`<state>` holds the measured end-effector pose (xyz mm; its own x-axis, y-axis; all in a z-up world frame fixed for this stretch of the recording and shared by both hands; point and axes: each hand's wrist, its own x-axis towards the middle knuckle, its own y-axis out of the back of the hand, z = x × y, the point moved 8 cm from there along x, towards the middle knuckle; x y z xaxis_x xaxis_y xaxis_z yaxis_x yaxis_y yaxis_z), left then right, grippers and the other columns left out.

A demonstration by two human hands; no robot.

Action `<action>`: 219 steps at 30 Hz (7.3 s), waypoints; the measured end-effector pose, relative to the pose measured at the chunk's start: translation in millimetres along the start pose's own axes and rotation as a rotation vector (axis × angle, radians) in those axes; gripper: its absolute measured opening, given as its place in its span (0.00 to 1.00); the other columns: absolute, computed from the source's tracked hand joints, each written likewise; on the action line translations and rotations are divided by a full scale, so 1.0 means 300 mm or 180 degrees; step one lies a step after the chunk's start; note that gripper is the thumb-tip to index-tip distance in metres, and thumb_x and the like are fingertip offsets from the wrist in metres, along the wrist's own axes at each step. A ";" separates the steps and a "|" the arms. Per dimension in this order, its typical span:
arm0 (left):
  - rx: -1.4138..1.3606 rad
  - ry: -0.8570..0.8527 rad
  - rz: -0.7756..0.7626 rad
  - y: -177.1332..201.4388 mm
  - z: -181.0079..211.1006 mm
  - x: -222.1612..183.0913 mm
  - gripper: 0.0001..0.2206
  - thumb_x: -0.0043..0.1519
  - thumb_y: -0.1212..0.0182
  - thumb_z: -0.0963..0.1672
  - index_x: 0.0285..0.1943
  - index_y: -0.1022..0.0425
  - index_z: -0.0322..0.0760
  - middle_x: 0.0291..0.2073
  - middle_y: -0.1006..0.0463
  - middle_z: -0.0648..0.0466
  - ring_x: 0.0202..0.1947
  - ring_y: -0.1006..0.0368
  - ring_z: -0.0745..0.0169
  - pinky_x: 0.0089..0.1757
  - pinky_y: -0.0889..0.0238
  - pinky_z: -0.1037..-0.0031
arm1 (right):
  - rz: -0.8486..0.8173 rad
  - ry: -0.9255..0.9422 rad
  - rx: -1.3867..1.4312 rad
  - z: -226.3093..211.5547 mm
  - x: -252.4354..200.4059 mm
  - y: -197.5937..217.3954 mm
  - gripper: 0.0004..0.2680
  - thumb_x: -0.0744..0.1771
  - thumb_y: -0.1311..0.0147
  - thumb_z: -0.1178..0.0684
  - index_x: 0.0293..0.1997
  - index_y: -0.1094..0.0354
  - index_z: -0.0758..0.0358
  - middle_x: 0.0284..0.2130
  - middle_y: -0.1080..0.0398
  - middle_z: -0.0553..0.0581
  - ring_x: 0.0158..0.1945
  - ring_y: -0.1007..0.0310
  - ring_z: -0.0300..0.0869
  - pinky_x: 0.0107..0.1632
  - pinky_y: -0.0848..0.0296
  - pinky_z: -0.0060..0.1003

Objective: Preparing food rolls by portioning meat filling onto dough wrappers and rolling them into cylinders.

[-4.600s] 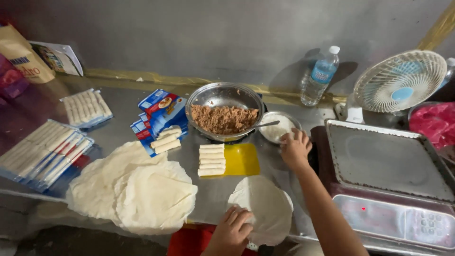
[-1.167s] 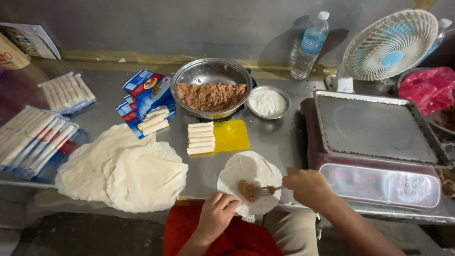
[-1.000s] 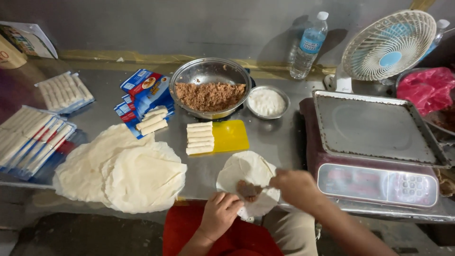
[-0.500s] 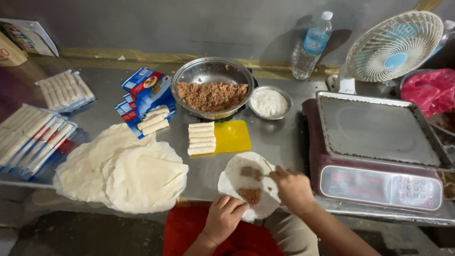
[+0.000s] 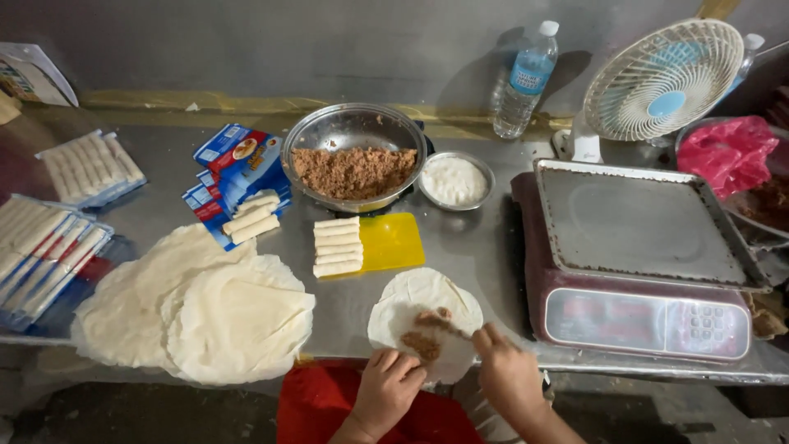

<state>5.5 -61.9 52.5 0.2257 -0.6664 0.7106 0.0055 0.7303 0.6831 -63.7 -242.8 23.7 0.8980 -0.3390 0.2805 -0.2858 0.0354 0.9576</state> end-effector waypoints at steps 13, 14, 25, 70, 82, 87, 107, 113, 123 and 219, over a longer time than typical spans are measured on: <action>-0.1212 0.0246 -0.0373 0.008 -0.071 0.125 0.26 0.67 0.56 0.57 0.51 0.22 0.36 0.40 0.19 0.51 0.40 0.27 0.54 0.43 0.35 0.62 | -0.0389 -0.0626 0.0256 0.148 -0.096 -0.025 0.03 0.65 0.56 0.58 0.35 0.42 0.51 0.33 0.39 0.51 0.26 0.31 0.61 0.21 0.38 0.58; -0.1279 0.0398 -0.0367 -0.021 -0.098 0.149 0.20 0.73 0.62 0.49 0.58 0.25 0.34 0.42 0.18 0.51 0.41 0.27 0.54 0.47 0.38 0.62 | -0.0602 -0.0736 0.0312 0.162 -0.120 -0.061 0.03 0.66 0.56 0.57 0.35 0.42 0.50 0.34 0.38 0.51 0.28 0.29 0.60 0.23 0.35 0.58; -0.1567 0.1061 -0.1649 -0.268 -0.158 0.278 0.33 0.59 0.56 0.30 0.76 0.43 0.38 0.54 0.22 0.44 0.51 0.28 0.42 0.46 0.31 0.57 | 0.0786 -0.0388 0.0447 0.131 -0.079 -0.003 0.11 0.59 0.52 0.65 0.40 0.31 0.57 0.36 0.37 0.56 0.31 0.34 0.57 0.31 0.35 0.52; -0.0269 0.0656 -0.1208 -0.083 -0.228 0.005 0.36 0.54 0.22 0.48 0.69 0.41 0.41 0.43 0.26 0.49 0.43 0.32 0.51 0.45 0.37 0.62 | 0.0414 0.0589 0.1812 0.036 0.134 -0.091 0.05 0.67 0.47 0.53 0.33 0.35 0.58 0.29 0.31 0.55 0.35 0.32 0.51 0.39 0.34 0.45; -0.0247 0.1128 -0.0829 -0.129 -0.210 0.129 0.35 0.61 0.43 0.31 0.78 0.49 0.36 0.40 0.19 0.42 0.39 0.25 0.50 0.38 0.26 0.69 | 0.0395 0.0368 0.1127 -0.173 0.184 -0.032 0.12 0.60 0.42 0.69 0.43 0.26 0.65 0.39 0.28 0.56 0.43 0.32 0.49 0.44 0.25 0.41; -0.0167 0.0550 -0.1053 -0.123 -0.116 0.103 0.32 0.56 0.52 0.32 0.75 0.42 0.30 0.40 0.22 0.43 0.39 0.29 0.42 0.45 0.37 0.56 | -0.0174 0.0999 0.1108 -0.218 0.140 -0.147 0.23 0.58 0.34 0.58 0.57 0.38 0.72 0.41 0.35 0.65 0.41 0.38 0.56 0.44 0.33 0.51; -0.0102 0.0903 -0.1158 -0.200 -0.132 0.125 0.35 0.60 0.33 0.41 0.78 0.43 0.37 0.34 0.18 0.48 0.37 0.27 0.47 0.43 0.40 0.58 | 0.1227 -0.0081 0.0469 -0.113 -0.060 0.006 0.16 0.61 0.51 0.61 0.53 0.28 0.56 0.51 0.24 0.55 0.47 0.21 0.47 0.42 0.21 0.41; -0.0518 0.1259 -0.0683 -0.034 -0.188 0.069 0.26 0.58 0.39 0.33 0.68 0.31 0.35 0.46 0.20 0.46 0.44 0.25 0.50 0.48 0.32 0.63 | 0.0694 0.0568 0.0412 -0.298 -0.022 -0.140 0.23 0.65 0.59 0.59 0.70 0.42 0.63 0.64 0.34 0.63 0.68 0.36 0.55 0.71 0.45 0.56; -0.0552 0.1822 -0.0240 -0.035 -0.180 -0.011 0.05 0.63 0.37 0.42 0.45 0.27 0.43 0.38 0.18 0.54 0.35 0.21 0.55 0.35 0.28 0.67 | 0.0138 0.0250 0.1100 -0.209 0.022 -0.114 0.28 0.57 0.49 0.68 0.66 0.44 0.64 0.69 0.41 0.60 0.29 0.20 0.62 0.27 0.19 0.56; 0.1313 0.1245 -0.0850 -0.122 -0.594 0.032 0.30 0.60 0.50 0.37 0.76 0.41 0.37 0.78 0.50 0.43 0.78 0.60 0.41 0.68 0.57 0.50 | 0.0188 0.0833 0.0826 -0.189 0.306 -0.098 0.17 0.64 0.52 0.59 0.60 0.32 0.56 0.53 0.36 0.59 0.54 0.38 0.57 0.50 0.33 0.50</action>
<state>181.0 -68.2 4.4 0.6087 -0.6566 0.4454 -0.2479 0.3759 0.8929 46.2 -221.7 25.0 0.9230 -0.0903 0.3740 -0.3847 -0.2032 0.9004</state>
